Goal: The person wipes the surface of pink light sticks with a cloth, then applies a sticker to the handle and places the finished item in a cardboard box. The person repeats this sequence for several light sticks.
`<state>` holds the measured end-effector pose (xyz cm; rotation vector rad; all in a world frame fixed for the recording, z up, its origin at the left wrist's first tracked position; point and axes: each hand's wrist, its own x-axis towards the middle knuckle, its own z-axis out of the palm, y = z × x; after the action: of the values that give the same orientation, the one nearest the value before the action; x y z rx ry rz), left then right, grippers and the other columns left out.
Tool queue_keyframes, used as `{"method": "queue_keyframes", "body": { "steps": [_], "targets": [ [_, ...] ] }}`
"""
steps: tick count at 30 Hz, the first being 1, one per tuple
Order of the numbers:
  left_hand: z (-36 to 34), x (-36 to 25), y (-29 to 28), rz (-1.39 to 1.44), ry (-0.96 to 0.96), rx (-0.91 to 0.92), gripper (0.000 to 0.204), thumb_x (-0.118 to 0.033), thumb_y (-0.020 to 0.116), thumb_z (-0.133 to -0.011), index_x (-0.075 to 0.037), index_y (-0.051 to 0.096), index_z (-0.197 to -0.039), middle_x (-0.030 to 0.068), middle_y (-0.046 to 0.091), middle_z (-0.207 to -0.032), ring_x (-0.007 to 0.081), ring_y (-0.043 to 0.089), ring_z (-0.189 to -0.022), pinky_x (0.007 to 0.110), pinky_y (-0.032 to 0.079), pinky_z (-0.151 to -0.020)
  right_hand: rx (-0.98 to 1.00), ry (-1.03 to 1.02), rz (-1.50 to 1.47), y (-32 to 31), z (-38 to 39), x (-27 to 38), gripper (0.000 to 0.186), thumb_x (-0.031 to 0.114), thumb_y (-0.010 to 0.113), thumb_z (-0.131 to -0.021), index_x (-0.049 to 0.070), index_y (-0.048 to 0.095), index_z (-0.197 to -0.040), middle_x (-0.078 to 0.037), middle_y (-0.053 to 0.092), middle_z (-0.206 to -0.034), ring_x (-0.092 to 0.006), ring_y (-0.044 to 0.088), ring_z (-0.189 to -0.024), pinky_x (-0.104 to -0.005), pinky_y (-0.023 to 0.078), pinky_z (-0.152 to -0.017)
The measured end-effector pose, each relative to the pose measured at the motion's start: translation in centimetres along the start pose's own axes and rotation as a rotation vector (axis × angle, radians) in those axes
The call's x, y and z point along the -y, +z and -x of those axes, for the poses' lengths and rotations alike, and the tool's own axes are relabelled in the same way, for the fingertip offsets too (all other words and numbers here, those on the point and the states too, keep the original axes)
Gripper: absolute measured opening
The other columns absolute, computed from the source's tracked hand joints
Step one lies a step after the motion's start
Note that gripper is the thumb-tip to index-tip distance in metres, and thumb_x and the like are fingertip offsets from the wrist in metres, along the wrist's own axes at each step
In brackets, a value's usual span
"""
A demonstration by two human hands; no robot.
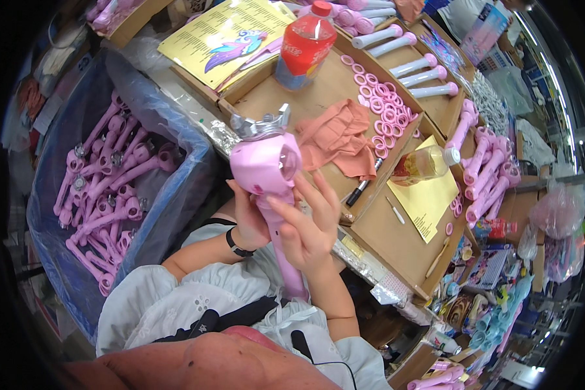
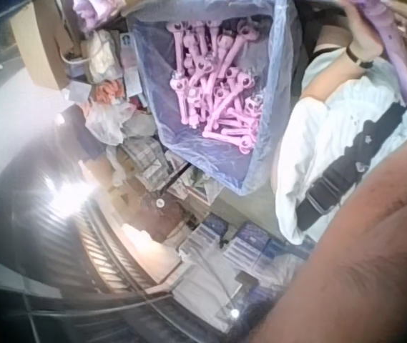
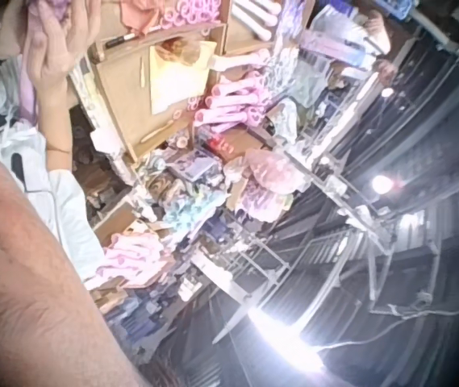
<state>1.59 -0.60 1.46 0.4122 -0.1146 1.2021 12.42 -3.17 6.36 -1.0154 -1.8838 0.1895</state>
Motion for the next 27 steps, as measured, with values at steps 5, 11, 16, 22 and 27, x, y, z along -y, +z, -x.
{"method": "queue_keyframes", "body": {
  "steps": [5, 11, 16, 22, 27],
  "targets": [
    [0.6, 1.0, -0.4, -0.146, -0.113, -0.505, 0.091, -0.081, 0.023, -0.077, -0.006, 0.048, -0.121, 0.0065, 0.058, -0.099, 0.0153, 0.059, -0.085, 0.028, 0.048, -0.072, 0.028, 0.031, 0.255, 0.7, 0.9, -1.5, 0.053, 0.057, 0.039, -0.091, 0.017, 0.071, -0.107, -0.018, 0.041, -0.138, -0.0411, 0.024, -0.132, -0.0491, 0.021, -0.107],
    [0.4, -0.1, -1.9, -0.120, -0.102, -0.181, 0.089, -0.080, 0.023, -0.079, -0.005, 0.050, -0.118, 0.0076, 0.059, -0.098, 0.0155, 0.060, -0.080, 0.029, 0.049, -0.070, -0.102, 0.047, -0.153, -0.3, 5.2, -2.2, 0.041, 0.044, 0.049, -0.092, 0.011, 0.070, -0.100, -0.016, 0.050, -0.124, -0.0343, 0.045, -0.115, -0.0430, 0.035, -0.098],
    [-1.1, -1.6, -2.4, -0.299, -0.039, -0.454, 0.074, -0.068, 0.025, -0.089, -0.005, 0.047, -0.121, 0.0084, 0.059, -0.105, 0.0193, 0.060, -0.089, 0.035, 0.049, -0.080, 0.139, 0.771, -0.450, 1.0, 9.9, -0.5, 0.061, 0.024, 0.072, -0.077, 0.004, 0.045, -0.128, -0.014, 0.055, -0.112, -0.0244, 0.055, -0.100, -0.0350, 0.044, -0.088],
    [-1.7, -3.1, -2.3, -0.169, -0.071, -0.346, 0.067, -0.062, 0.031, -0.091, -0.007, 0.042, -0.127, 0.0094, 0.055, -0.114, 0.0212, 0.056, -0.102, 0.040, 0.047, -0.089, 0.459, 1.085, -0.855, 1.2, 11.5, -1.1, 0.061, 0.021, 0.074, -0.074, 0.001, 0.044, -0.123, -0.009, 0.060, -0.082, -0.0164, 0.061, -0.071, -0.0282, 0.049, -0.063],
    [-1.7, -2.8, -2.8, -0.101, -0.181, -0.217, 0.062, -0.061, 0.035, -0.091, -0.007, 0.046, -0.120, 0.0092, 0.060, -0.103, 0.0202, 0.061, -0.087, 0.037, 0.051, -0.079, 0.562, 1.096, -1.879, 2.8, 12.2, -2.7, 0.064, 0.023, 0.072, -0.071, -0.004, 0.040, -0.120, -0.013, 0.053, -0.064, -0.0185, 0.052, -0.046, -0.0277, 0.047, -0.041]
  ]
}}
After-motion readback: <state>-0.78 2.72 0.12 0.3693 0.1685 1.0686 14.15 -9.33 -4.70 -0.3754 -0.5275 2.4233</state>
